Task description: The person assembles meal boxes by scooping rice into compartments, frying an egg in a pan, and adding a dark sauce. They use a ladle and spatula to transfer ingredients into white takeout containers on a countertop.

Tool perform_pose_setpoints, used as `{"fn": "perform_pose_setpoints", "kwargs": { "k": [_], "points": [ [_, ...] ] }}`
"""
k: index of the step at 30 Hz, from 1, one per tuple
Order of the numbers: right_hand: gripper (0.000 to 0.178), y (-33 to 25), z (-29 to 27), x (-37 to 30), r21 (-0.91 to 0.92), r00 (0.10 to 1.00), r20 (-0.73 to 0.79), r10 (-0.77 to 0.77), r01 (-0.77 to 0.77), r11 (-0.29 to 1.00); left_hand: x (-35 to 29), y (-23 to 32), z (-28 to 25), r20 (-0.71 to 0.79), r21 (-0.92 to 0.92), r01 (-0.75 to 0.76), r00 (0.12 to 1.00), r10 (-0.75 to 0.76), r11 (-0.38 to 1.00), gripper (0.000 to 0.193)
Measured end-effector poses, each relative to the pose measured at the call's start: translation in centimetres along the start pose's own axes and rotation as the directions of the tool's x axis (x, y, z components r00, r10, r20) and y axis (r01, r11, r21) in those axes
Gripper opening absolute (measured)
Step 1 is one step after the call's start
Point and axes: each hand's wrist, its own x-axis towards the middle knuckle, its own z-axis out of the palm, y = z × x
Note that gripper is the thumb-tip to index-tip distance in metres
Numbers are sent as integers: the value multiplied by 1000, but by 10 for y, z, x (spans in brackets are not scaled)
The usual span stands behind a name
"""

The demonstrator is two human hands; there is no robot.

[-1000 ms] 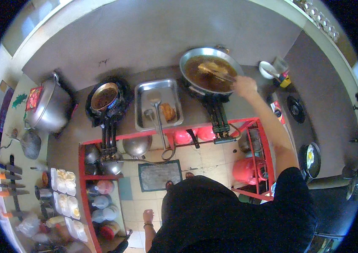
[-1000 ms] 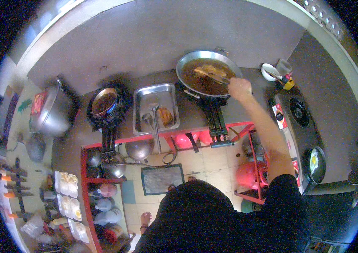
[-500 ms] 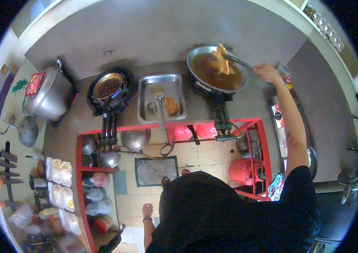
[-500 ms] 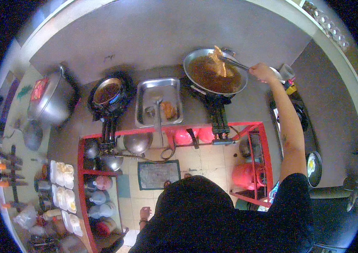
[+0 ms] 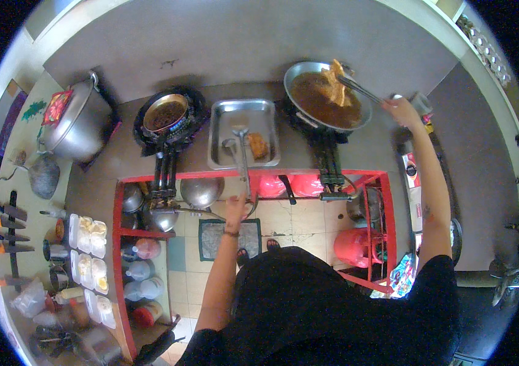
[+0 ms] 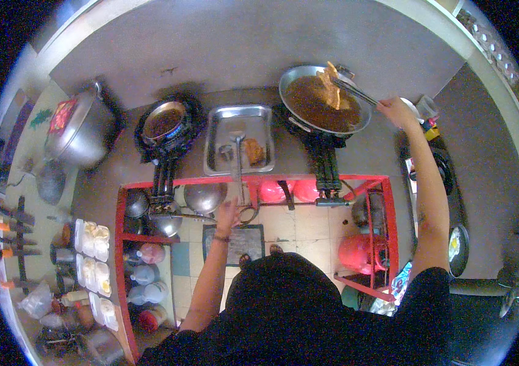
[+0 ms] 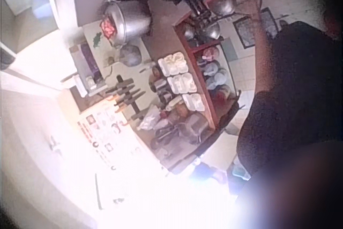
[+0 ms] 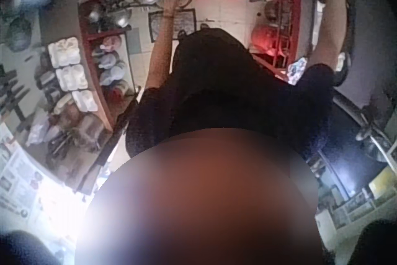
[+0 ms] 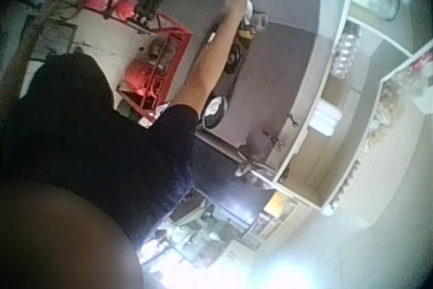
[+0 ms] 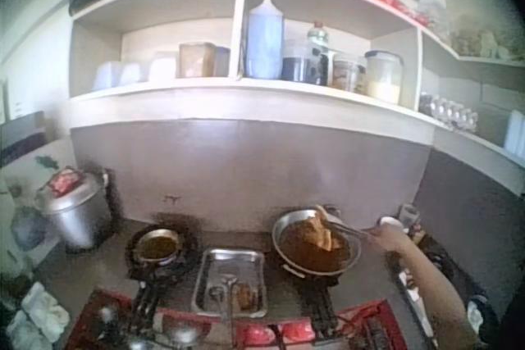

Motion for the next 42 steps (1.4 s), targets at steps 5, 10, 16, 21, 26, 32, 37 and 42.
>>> {"fn": "perform_pose_setpoints", "kwargs": {
  "k": [5, 10, 16, 21, 26, 32, 37, 42],
  "points": [
    [39, -1, -3, -24, -58, 997, -27, 70, -72, 996, 49, 37, 25, -7, -56, 182, 983, -182, 982, 66],
    [44, 4, 1, -37, -10, 984, -180, -4, 2, 1000, 91, 27, 27, -130, -322, -74, 991, 33, 944, 45],
    [45, 8, -3, -47, 10, 984, -75, 161, -161, 987, 94, 45, 14, -426, 96, -145, 888, 172, 985, 19],
    [44, 17, 1, -48, -19, 992, -10, 128, -129, 992, 93, 41, -27, -511, 148, -211, 820, 257, 966, 20],
    [42, 30, 9, -45, 40, 987, 24, 161, -161, 986, 104, 23, -45, -499, -67, -285, 839, 216, 956, 25],
    [36, 32, 15, -50, 51, 999, 2, 48, -48, 998, 70, 22, -65, -524, 172, -311, 775, 354, 935, 30],
    [39, 35, 18, -51, 85, 998, 15, 67, -68, 994, 8, 42, -143, -578, 588, -175, 592, 562, 790, 26],
    [41, 39, 21, -51, 49, 995, 41, 87, -89, 995, -10, 58, -227, -711, 637, 239, 549, 439, 733, 40]
  ]
}}
